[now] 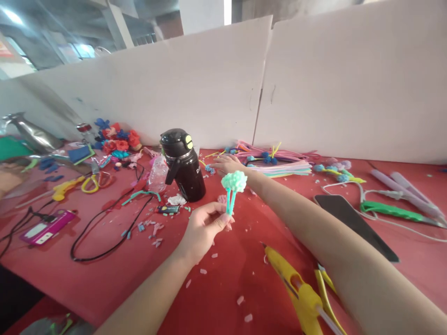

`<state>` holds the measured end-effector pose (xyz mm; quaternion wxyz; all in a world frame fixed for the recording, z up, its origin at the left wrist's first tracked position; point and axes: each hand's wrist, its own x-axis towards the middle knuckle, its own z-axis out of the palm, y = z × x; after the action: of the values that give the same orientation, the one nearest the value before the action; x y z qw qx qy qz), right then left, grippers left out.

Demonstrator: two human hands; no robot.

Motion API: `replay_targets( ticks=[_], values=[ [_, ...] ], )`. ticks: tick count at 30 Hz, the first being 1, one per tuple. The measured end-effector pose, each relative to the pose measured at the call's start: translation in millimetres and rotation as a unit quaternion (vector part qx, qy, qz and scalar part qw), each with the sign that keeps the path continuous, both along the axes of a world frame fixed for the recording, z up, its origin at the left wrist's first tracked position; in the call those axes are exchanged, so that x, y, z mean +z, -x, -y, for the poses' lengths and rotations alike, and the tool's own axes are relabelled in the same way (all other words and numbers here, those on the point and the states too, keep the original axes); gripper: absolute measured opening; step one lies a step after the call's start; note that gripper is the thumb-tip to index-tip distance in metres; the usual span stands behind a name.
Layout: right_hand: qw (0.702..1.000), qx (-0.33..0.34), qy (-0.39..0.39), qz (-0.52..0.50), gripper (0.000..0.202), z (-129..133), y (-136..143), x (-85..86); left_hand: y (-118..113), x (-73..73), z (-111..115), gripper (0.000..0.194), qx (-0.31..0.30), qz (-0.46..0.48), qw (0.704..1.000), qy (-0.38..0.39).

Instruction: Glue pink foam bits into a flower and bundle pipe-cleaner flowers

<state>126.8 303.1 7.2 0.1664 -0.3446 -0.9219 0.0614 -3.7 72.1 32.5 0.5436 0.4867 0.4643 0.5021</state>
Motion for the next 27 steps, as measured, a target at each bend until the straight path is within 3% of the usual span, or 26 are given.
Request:
replay_targets(
  ticks=[6, 11, 14, 18, 20, 22, 24, 27],
  values=[
    [0.996, -0.009, 0.072, 0.045, 0.035, -12, 41, -0.3, 5, -4.2, -7, 0.026, 0.031, -0.016, 0.999, 0.004],
    [0.997, -0.022, 0.072, -0.032, 0.036, -11, 37, 6.1, 6, -6.6, -8, 0.024, 0.043, -0.007, 0.999, 0.007],
    [0.987, -0.037, 0.081, -0.135, 0.043, -17, 11, 21.3, 6, -6.8, -8, 0.022, 0.044, 0.0, 0.999, 0.0],
    [0.88, -0.072, 0.201, -0.424, 0.044, -22, -49, 48.0, 5, -6.6, -9, 0.023, 0.076, 0.014, 0.997, -0.018],
    [0.83, -0.095, 0.237, -0.496, 0.035, -14, -83, 58.4, 4, -6.3, -12, 0.022, 0.102, 0.019, 0.994, -0.042],
    [0.803, -0.146, 0.255, -0.519, 0.029, 4, -112, 63.5, 3, -5.9, -14, 0.022, 0.124, 0.022, 0.99, -0.057],
    [0.807, -0.172, 0.279, -0.491, 0.027, 29, -134, 63.2, 2, -5.6, -15, 0.023, 0.129, 0.022, 0.989, -0.068],
    [0.847, -0.172, 0.302, -0.402, 0.039, 74, -150, 59.3, 0, -5.9, -15, 0.027, 0.121, 0.013, 0.989, -0.083]
  ],
)
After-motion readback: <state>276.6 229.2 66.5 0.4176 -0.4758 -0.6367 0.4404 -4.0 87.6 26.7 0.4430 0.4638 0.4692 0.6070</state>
